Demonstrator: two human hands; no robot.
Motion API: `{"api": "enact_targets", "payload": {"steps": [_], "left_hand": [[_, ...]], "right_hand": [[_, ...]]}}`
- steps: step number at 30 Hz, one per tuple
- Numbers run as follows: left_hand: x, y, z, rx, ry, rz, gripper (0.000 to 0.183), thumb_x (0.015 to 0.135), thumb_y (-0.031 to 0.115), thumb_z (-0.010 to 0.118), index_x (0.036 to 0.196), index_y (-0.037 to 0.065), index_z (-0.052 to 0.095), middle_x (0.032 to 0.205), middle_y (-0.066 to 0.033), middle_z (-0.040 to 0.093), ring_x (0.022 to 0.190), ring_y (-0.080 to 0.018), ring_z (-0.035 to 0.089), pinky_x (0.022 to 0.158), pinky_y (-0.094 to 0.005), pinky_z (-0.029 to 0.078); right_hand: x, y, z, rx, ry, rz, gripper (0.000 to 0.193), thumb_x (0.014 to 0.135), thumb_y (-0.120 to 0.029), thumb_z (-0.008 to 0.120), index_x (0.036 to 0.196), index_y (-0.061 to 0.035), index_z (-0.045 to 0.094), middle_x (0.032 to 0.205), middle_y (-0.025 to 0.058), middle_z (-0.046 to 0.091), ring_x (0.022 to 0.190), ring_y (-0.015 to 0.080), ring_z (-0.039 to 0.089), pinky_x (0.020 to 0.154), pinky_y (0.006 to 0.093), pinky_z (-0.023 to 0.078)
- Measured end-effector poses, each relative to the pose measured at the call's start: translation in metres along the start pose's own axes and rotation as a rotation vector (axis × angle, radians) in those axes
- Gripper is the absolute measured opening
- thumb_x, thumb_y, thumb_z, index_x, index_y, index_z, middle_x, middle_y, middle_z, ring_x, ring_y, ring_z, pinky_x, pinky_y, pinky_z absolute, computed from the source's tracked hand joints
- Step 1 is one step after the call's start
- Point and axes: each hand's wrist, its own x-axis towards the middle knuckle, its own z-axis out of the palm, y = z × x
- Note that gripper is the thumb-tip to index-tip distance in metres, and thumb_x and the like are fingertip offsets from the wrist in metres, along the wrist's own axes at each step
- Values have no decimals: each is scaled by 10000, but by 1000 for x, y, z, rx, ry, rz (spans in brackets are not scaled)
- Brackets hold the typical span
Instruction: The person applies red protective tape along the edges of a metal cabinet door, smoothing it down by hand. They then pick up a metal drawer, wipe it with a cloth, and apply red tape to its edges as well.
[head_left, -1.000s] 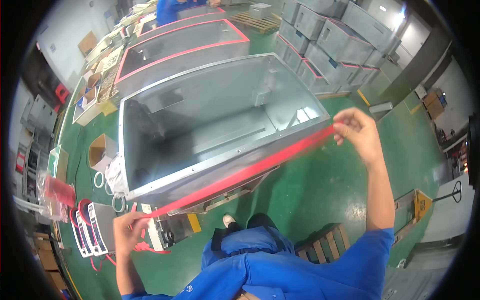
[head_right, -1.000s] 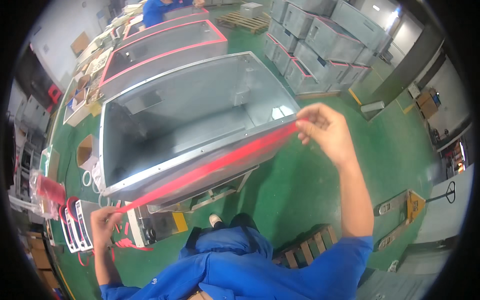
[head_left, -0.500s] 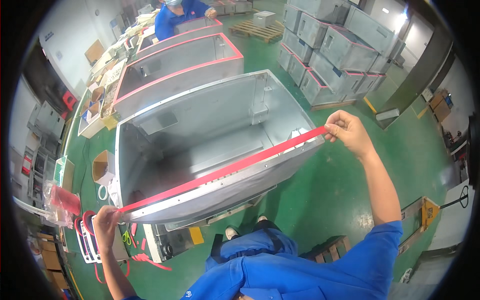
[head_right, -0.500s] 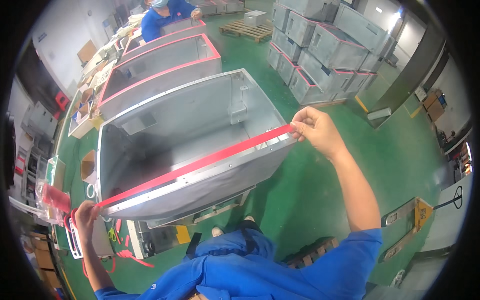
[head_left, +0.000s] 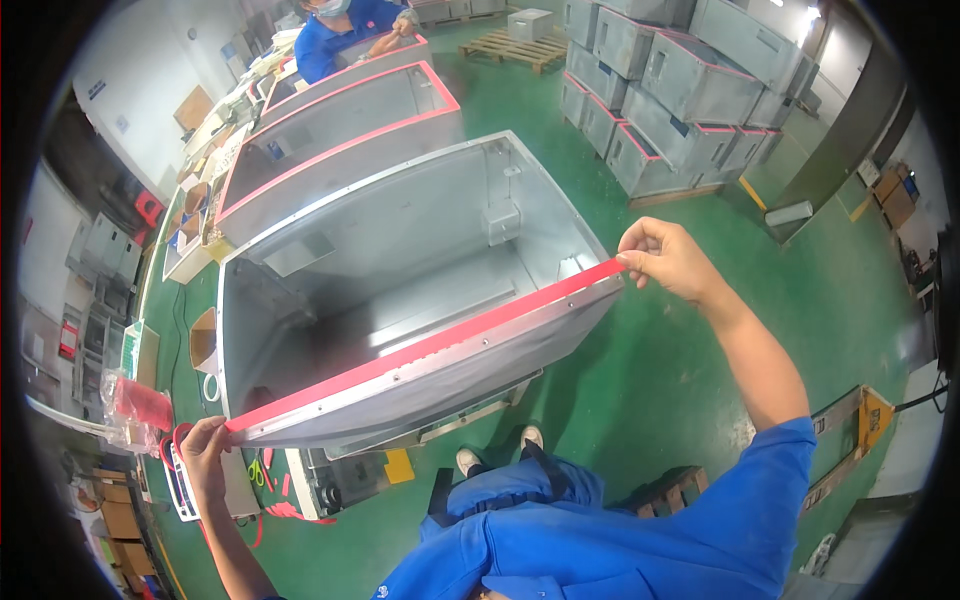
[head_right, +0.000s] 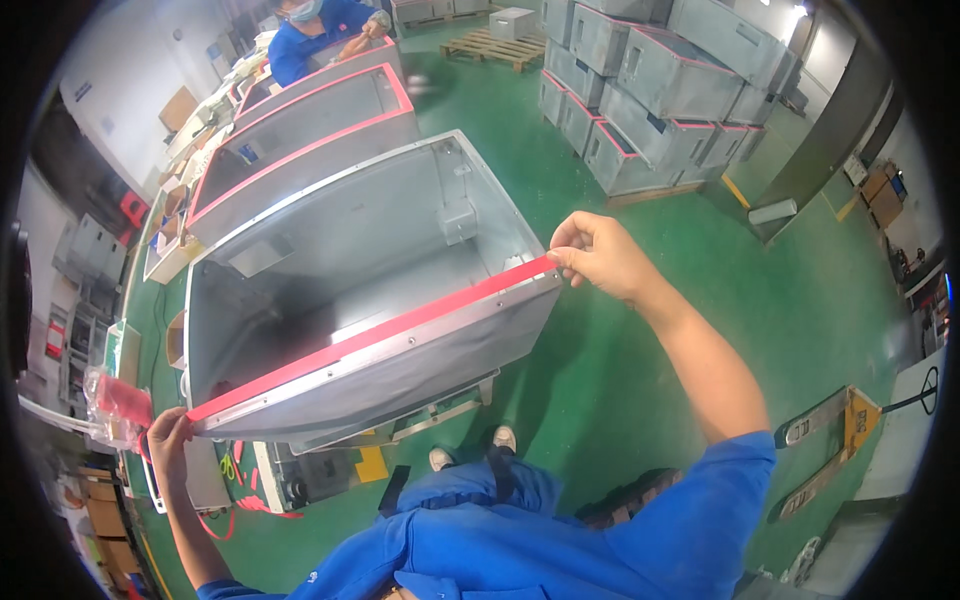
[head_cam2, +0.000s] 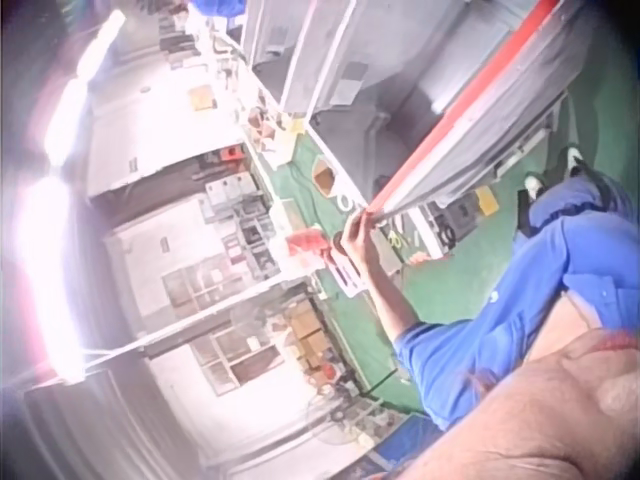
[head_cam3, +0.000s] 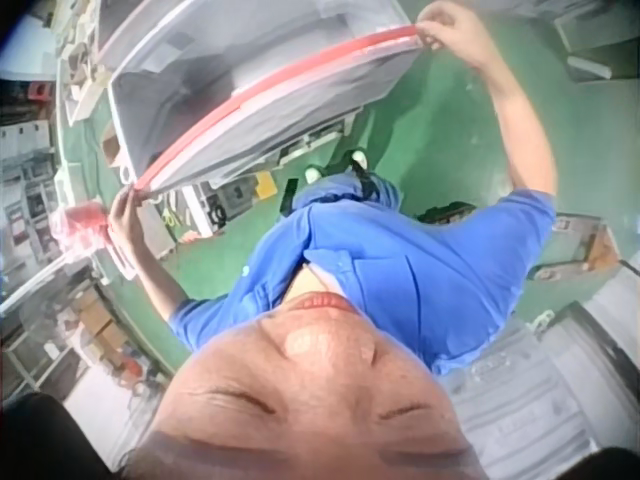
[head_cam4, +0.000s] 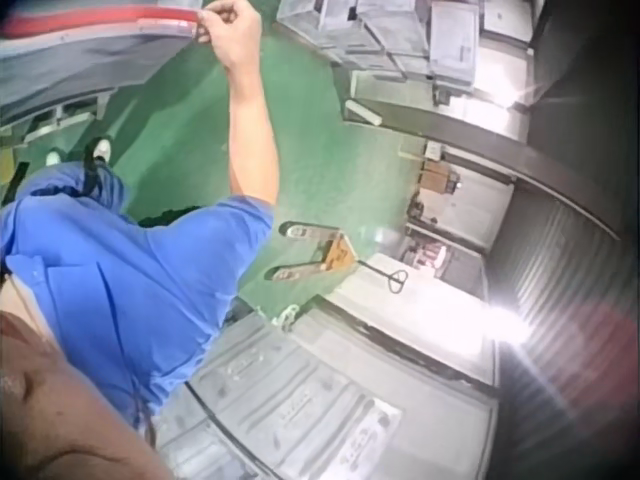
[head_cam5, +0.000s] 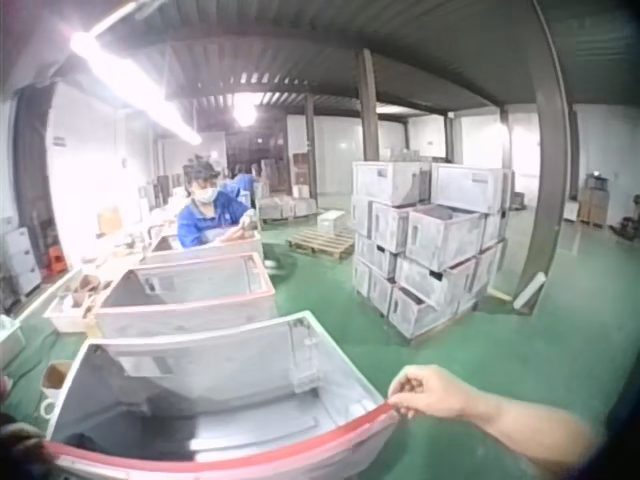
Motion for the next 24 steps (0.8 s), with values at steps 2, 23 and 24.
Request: {"api": "enact_targets", "payload": {"steps": [2, 23, 24], "left_hand": [[-5, 5, 5, 23, 49, -30, 118, 784, 41, 623, 881, -19, 596, 719, -24, 582, 629, -81, 516, 554, -207, 398], [1, -12, -18, -69, 54, -277, 119, 831, 157, 611, 812, 61, 543, 663, 5, 539, 527, -51, 488, 424, -166, 363], [2, -11, -17, -66, 45, -276, 120, 832, 157, 610, 810, 60, 542, 662, 5, 537, 527, -50, 488, 422, -164, 361]], "right_hand": [[-1, 4, -1, 2, -29, 19, 119, 806, -109, 604, 832, -3, 559, 728, 58, 586, 630, 108, 557, 538, 239, 466], [17, 7, -11, -279, -270, 77, 146, 759, -130, 615, 796, 10, 597, 697, 65, 590, 622, 122, 545, 562, 261, 436], [16, 6, -11, -275, -269, 77, 141, 751, -118, 612, 786, 18, 604, 694, 78, 594, 618, 133, 550, 570, 274, 440]]}}
